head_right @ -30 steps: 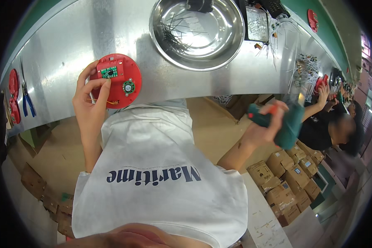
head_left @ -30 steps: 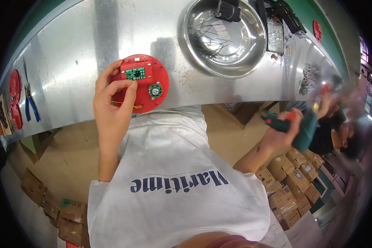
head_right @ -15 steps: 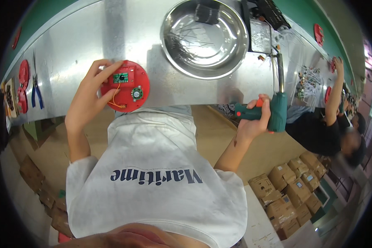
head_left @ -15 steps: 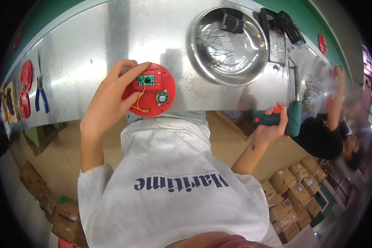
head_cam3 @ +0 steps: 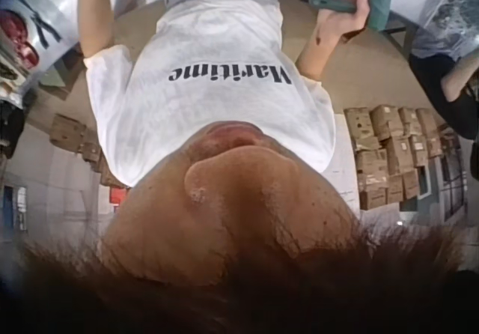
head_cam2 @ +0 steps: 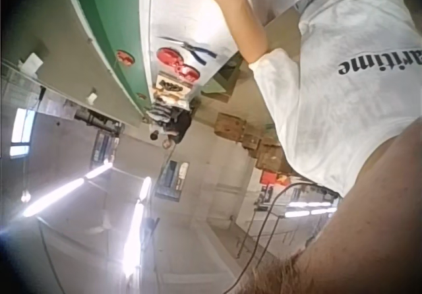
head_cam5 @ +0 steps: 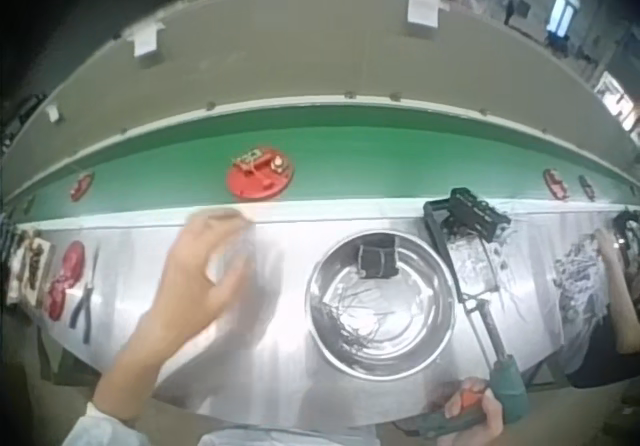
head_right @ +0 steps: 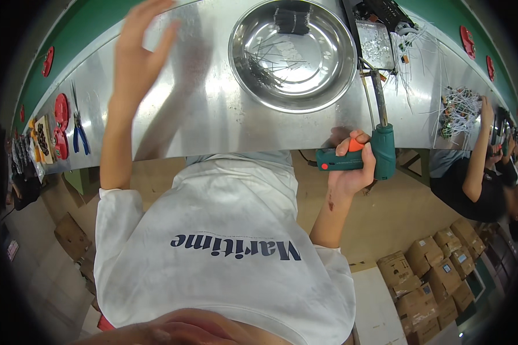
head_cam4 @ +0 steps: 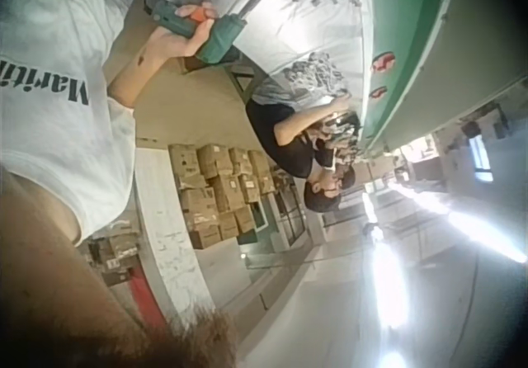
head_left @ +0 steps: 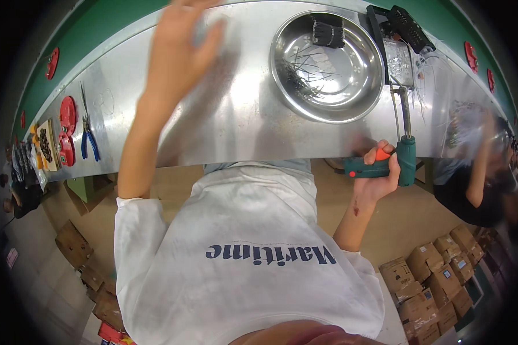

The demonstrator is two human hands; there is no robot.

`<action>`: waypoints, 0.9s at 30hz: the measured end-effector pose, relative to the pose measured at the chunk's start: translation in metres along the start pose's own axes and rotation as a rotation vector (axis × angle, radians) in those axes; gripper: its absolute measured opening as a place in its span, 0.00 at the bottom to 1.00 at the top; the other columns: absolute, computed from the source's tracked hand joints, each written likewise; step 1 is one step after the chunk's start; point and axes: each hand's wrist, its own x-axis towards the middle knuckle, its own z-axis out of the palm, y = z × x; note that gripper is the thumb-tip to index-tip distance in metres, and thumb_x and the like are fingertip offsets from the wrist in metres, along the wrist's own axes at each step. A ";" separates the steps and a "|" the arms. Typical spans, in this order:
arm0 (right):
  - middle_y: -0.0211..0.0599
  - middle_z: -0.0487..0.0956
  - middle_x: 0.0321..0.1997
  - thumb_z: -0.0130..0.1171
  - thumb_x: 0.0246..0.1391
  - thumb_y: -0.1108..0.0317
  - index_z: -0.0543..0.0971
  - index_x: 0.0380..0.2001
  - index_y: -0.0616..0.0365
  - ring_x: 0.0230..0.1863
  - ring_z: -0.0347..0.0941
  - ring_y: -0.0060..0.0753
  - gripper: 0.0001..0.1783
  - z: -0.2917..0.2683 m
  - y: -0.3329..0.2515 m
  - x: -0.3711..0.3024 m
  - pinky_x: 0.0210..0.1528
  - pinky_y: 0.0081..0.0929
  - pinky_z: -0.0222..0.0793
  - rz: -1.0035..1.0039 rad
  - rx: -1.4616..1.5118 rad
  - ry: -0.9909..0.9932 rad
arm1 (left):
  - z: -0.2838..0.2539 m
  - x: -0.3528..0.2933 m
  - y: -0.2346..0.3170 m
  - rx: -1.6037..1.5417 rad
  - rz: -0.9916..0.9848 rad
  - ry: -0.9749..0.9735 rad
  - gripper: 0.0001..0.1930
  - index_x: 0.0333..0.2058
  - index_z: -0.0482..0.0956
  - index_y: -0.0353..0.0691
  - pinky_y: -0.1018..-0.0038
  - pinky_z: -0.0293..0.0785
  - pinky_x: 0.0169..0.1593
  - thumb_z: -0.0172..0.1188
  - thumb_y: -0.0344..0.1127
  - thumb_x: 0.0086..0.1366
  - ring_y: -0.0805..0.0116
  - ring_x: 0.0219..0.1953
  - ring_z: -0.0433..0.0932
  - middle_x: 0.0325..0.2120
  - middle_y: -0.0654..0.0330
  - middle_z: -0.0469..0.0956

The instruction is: Soldering small electronic components and wires onto red circular printed circuit boards at an assembly line workbench.

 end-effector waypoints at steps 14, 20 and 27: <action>0.43 0.72 0.40 0.48 0.57 0.61 0.72 0.36 0.63 0.24 0.66 0.27 0.14 -0.005 0.002 0.000 0.28 0.23 0.61 0.013 0.050 0.016 | 0.078 0.004 0.076 0.437 0.275 -0.548 0.05 0.27 0.80 0.36 0.61 0.62 0.47 0.57 0.29 0.53 0.56 0.39 0.72 0.29 0.53 0.77; 0.44 0.72 0.40 0.48 0.57 0.62 0.72 0.35 0.63 0.22 0.66 0.28 0.14 -0.005 0.000 0.001 0.27 0.24 0.62 0.033 0.086 0.015 | 0.080 -0.007 0.065 0.196 0.319 -0.428 0.04 0.25 0.78 0.36 0.63 0.60 0.44 0.56 0.23 0.49 0.57 0.36 0.71 0.25 0.54 0.76; 0.46 0.73 0.40 0.48 0.57 0.64 0.72 0.35 0.64 0.22 0.67 0.29 0.12 -0.005 -0.001 0.002 0.27 0.24 0.63 0.038 0.113 0.008 | 0.056 -0.007 0.080 -0.232 0.082 -0.560 0.04 0.27 0.76 0.38 0.64 0.62 0.49 0.57 0.31 0.59 0.59 0.37 0.73 0.30 0.58 0.78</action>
